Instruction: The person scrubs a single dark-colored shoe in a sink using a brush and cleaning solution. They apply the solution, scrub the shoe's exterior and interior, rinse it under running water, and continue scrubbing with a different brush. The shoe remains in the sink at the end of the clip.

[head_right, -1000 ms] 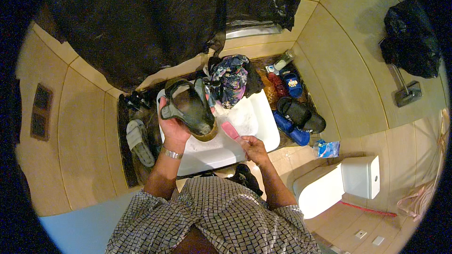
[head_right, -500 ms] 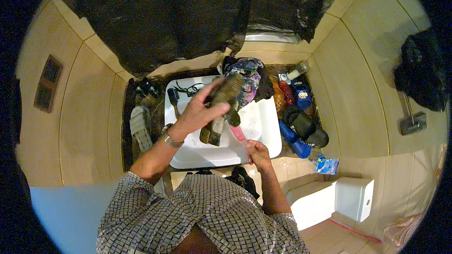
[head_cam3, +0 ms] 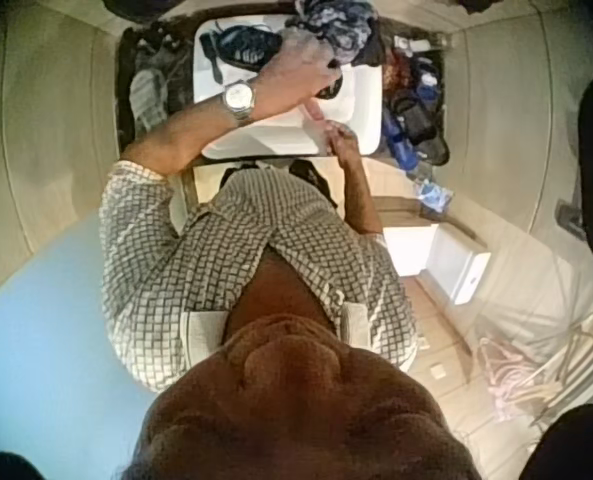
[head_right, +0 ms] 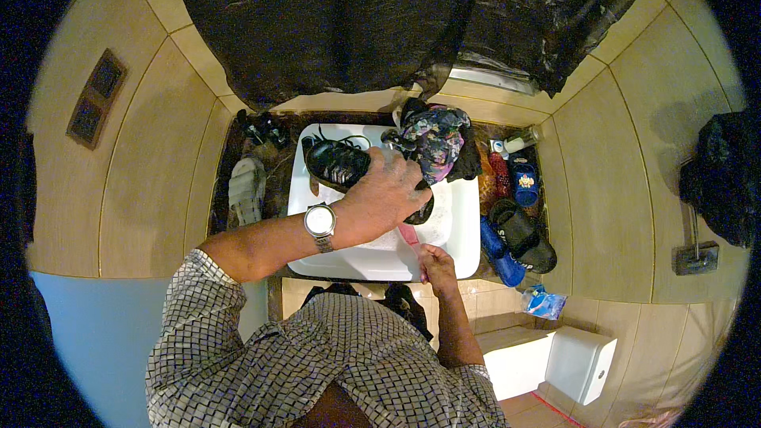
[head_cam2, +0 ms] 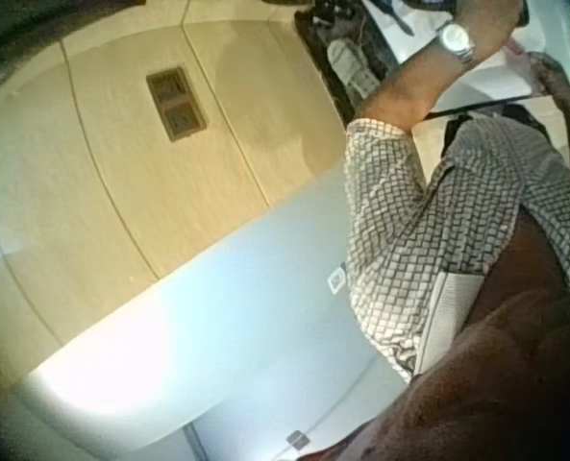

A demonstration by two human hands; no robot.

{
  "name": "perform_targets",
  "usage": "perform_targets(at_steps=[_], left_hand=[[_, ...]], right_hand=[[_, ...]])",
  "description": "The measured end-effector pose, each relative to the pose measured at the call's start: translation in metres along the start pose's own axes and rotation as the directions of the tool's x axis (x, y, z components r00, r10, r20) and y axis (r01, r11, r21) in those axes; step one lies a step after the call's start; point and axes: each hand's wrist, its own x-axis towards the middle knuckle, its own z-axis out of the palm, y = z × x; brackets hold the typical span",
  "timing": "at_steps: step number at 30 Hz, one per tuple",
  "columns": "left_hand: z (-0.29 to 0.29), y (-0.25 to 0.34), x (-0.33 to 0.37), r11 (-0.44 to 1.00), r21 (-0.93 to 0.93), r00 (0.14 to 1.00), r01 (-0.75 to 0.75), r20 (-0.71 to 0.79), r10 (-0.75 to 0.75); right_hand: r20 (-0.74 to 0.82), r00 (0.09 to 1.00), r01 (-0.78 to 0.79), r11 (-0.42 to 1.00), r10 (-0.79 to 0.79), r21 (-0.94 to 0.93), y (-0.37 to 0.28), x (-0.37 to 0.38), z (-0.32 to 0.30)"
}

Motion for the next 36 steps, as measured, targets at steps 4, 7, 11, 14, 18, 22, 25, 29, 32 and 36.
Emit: perform_targets(at_steps=[4,7,11,14,18,22,25,29,32,36], left_hand=[[-0.006,0.002,0.000,0.996,0.088,0.997,-0.012,0.080,0.005],[-0.009,0.002,-0.001,0.990,0.137,0.997,-0.024,0.079,0.013],[-0.012,-0.003,-0.006,0.979,0.194,0.997,-0.057,0.067,0.045],[-0.015,-0.009,-0.011,0.972,0.224,0.996,-0.065,0.076,0.049],[-0.017,-0.019,-0.021,0.954,0.276,0.988,-0.121,0.128,0.089],[-0.017,-0.028,-0.031,0.951,0.267,0.985,-0.158,0.116,0.132],[-0.020,-0.034,-0.041,0.952,0.251,0.983,-0.174,0.100,0.153],[-0.022,-0.039,-0.048,0.955,0.237,0.980,-0.181,0.119,0.157],[-0.019,-0.039,-0.049,0.955,0.244,0.983,-0.167,0.120,0.142],[-0.016,-0.040,-0.049,0.958,0.260,0.991,-0.125,0.087,0.105]], right_hand=[[0.009,1.000,0.008,1.000,-0.008,0.012,0.007,0.005,0.002],[0.001,0.999,-0.033,0.999,0.033,0.003,0.003,0.004,0.009],[-0.009,1.000,-0.023,0.999,0.023,-0.025,0.005,0.004,0.015],[-0.028,0.999,0.012,0.990,-0.016,-0.143,0.008,0.006,0.020],[-0.025,0.998,0.044,0.959,-0.053,-0.279,0.010,0.003,0.028],[-0.047,0.993,0.067,0.857,-0.105,-0.511,0.011,-0.001,0.040],[-0.043,0.995,0.044,0.811,-0.086,-0.583,0.007,-0.004,0.046],[-0.052,0.998,-0.005,0.734,-0.041,-0.680,-0.001,-0.006,0.053],[-0.036,0.993,0.025,0.504,-0.110,-0.863,-0.009,-0.006,0.057],[-0.005,0.999,0.008,0.386,-0.033,-0.922,-0.017,0.005,0.059]])
